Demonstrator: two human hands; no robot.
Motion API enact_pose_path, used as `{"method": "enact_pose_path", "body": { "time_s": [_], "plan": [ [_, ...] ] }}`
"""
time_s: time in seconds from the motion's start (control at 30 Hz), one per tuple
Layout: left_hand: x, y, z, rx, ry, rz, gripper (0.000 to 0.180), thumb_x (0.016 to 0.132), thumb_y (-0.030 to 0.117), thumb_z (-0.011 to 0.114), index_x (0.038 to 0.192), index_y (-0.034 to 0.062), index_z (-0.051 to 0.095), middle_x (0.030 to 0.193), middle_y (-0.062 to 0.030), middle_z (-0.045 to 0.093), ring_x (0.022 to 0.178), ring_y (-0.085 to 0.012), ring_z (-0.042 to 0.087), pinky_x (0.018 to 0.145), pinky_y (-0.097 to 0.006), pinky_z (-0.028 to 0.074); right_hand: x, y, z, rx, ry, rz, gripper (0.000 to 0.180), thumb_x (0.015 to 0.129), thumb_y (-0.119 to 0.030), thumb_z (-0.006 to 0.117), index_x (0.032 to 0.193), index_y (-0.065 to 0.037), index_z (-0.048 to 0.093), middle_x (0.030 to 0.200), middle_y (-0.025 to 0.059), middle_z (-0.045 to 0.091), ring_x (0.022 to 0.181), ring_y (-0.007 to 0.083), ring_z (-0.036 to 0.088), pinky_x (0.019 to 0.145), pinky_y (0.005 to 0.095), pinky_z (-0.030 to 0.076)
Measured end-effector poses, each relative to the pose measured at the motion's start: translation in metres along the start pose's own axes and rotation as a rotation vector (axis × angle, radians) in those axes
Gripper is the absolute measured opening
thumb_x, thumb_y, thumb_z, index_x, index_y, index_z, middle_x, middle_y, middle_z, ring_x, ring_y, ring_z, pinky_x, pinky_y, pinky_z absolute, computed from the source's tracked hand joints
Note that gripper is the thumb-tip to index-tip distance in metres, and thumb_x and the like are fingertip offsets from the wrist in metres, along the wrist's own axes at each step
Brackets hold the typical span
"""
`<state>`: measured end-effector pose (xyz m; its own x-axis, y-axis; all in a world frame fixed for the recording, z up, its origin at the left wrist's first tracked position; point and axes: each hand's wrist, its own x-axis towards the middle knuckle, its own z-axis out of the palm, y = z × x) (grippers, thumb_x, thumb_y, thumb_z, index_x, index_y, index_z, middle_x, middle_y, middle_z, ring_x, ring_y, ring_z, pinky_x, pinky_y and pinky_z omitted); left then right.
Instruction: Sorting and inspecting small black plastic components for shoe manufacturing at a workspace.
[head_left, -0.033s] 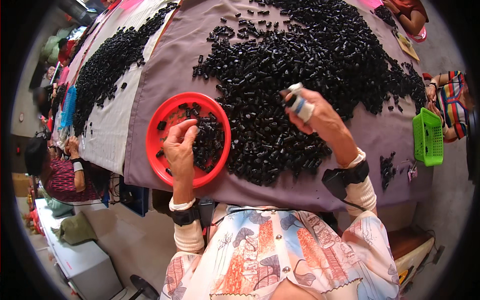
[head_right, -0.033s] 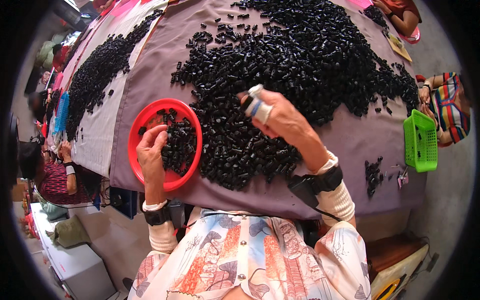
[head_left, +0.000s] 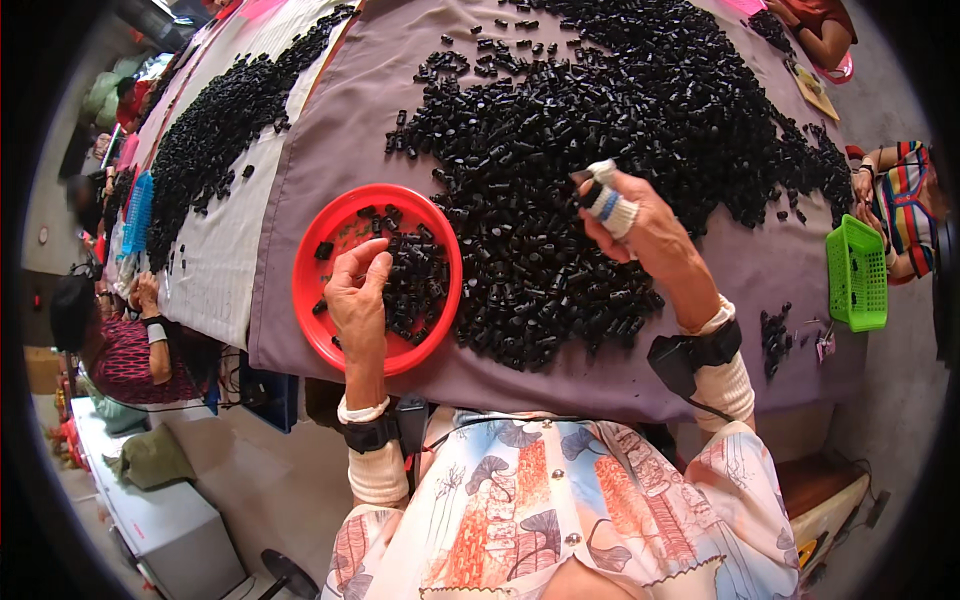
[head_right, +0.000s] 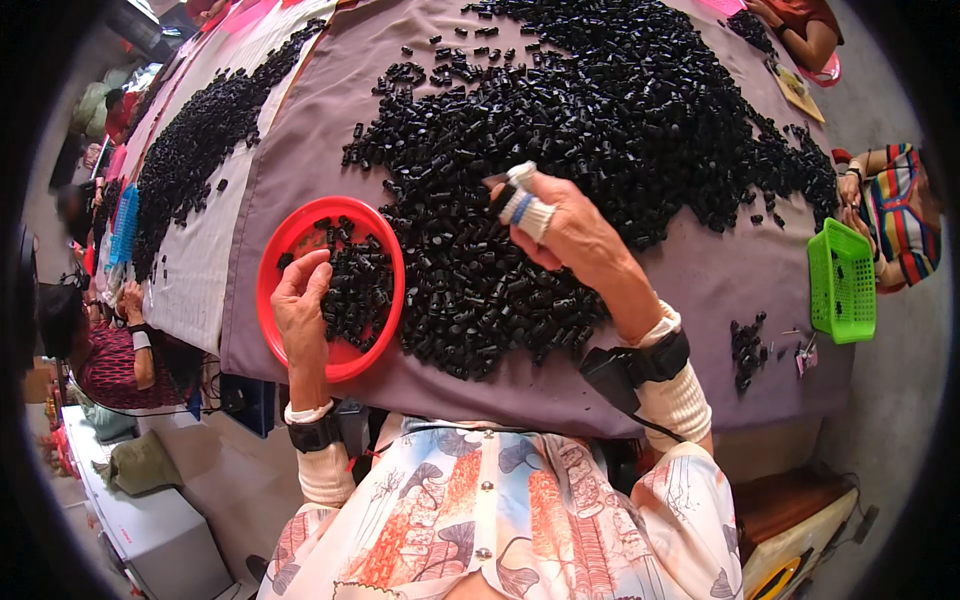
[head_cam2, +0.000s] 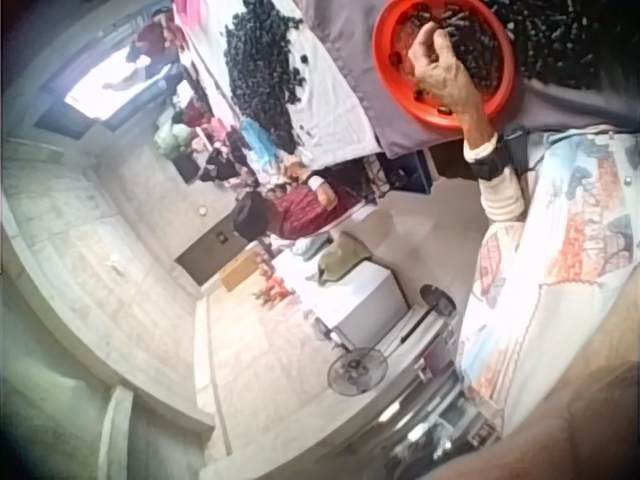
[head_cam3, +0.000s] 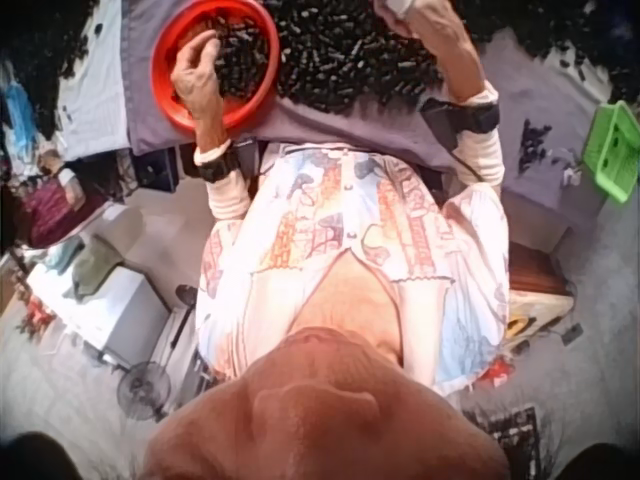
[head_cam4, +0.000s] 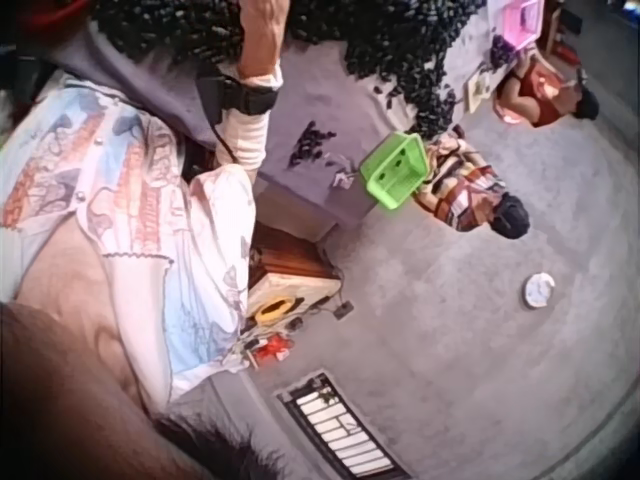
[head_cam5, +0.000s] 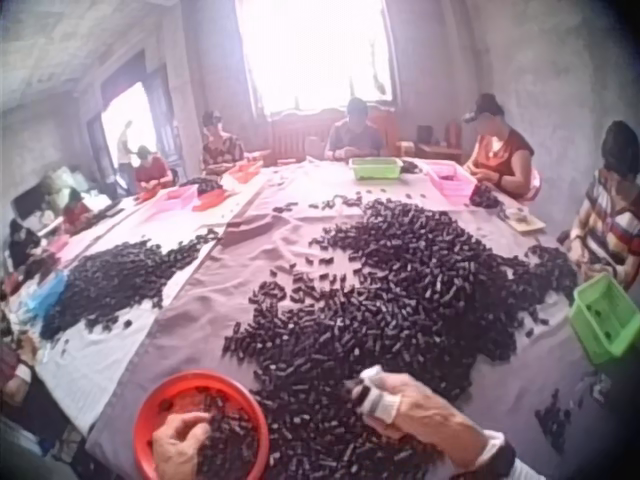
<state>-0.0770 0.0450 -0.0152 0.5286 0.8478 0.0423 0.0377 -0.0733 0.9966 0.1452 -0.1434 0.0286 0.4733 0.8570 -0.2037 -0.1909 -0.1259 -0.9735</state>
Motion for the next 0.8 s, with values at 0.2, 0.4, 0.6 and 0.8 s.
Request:
{"method": "enact_pose_path", "body": {
  "time_s": [0.2,0.4,0.6,0.8],
  "plan": [
    [-0.017,0.009,0.077,0.305,-0.347,0.195,0.010,0.078,0.005,0.062,0.087,0.0009,0.064,0.080,-0.0056,0.059,0.073,-0.0105,0.057,0.065,-0.023,0.045,-0.001,0.005,-0.011,-0.078,0.013,-0.078,0.025,0.084,-0.031,0.058,0.088,-0.007,0.055,0.054,-0.0025,0.047,0.039,0.0037,0.038,0.035,0.0184,0.027],
    [-0.035,-0.017,0.131,0.656,-0.551,0.559,0.016,0.069,0.009,0.068,0.082,0.0044,0.060,0.080,-0.0105,0.051,0.081,-0.0283,0.050,0.071,-0.038,0.042,-0.010,0.013,-0.024,-0.091,0.058,-0.061,0.024,0.084,-0.031,0.059,0.087,-0.007,0.056,0.054,-0.0022,0.047,0.039,0.0037,0.039,0.036,0.0182,0.027],
    [-0.027,-0.013,0.132,0.410,-0.571,0.272,0.014,0.074,0.009,0.067,0.085,0.0026,0.062,0.078,-0.0052,0.058,0.073,-0.0178,0.055,0.066,-0.029,0.044,-0.015,0.019,-0.028,-0.084,0.053,-0.012,0.022,0.083,-0.029,0.060,0.084,-0.006,0.057,0.054,-0.0029,0.047,0.040,0.0030,0.040,0.036,0.0177,0.028],
    [0.001,0.014,0.085,-0.729,-0.479,-0.420,0.021,0.086,0.008,0.057,0.105,0.0013,0.057,0.086,-0.0071,0.063,0.072,-0.0135,0.059,0.068,-0.027,0.050,-0.006,0.012,0.000,-0.196,0.020,0.025,0.020,0.077,-0.021,0.065,0.089,-0.006,0.060,0.058,-0.0042,0.048,0.045,0.0026,0.040,0.039,0.0194,0.032]
  ]
}}
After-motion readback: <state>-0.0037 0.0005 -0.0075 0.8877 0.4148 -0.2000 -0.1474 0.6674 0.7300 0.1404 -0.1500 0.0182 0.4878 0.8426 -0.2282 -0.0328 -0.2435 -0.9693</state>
